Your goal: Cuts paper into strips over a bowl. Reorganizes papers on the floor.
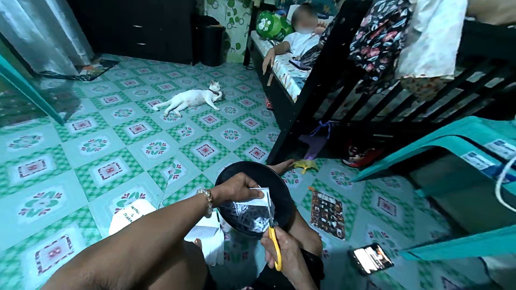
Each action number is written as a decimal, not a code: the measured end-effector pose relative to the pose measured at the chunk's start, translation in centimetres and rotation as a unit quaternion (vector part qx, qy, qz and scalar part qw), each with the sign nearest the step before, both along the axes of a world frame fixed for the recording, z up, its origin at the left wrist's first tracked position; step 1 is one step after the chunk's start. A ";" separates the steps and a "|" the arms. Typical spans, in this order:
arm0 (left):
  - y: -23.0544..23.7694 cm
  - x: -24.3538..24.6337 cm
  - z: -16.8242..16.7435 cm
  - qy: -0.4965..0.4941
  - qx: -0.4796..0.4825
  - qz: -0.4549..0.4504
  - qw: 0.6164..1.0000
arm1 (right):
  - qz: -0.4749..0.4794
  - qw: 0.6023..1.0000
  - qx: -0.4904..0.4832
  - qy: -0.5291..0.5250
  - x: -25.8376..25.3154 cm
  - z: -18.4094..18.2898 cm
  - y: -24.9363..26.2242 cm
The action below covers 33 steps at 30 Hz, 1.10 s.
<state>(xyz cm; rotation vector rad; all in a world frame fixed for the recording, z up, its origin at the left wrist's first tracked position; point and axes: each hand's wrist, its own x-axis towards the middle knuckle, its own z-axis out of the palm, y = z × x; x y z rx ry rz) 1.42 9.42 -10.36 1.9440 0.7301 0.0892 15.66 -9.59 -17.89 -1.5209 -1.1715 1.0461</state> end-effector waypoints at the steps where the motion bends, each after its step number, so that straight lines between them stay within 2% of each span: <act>1: 0.0 0.0 0.2 0.012 -0.003 -0.002 1.000 | 0.002 1.000 -0.002 -0.001 0.0 -0.1 0.1; 17: -0.3 0.6 0.3 0.070 -0.044 -0.022 0.996 | 0.011 0.999 -0.032 0.006 -0.5 0.2 0.4; 26: -0.6 0.9 -0.2 0.098 -0.081 0.008 0.992 | -0.016 0.998 -0.037 0.039 -0.8 -0.4 0.5; 33: 0.1 0.5 0.2 0.089 -0.030 0.007 0.996 | 0.035 0.995 -0.060 0.077 0.3 -0.6 0.0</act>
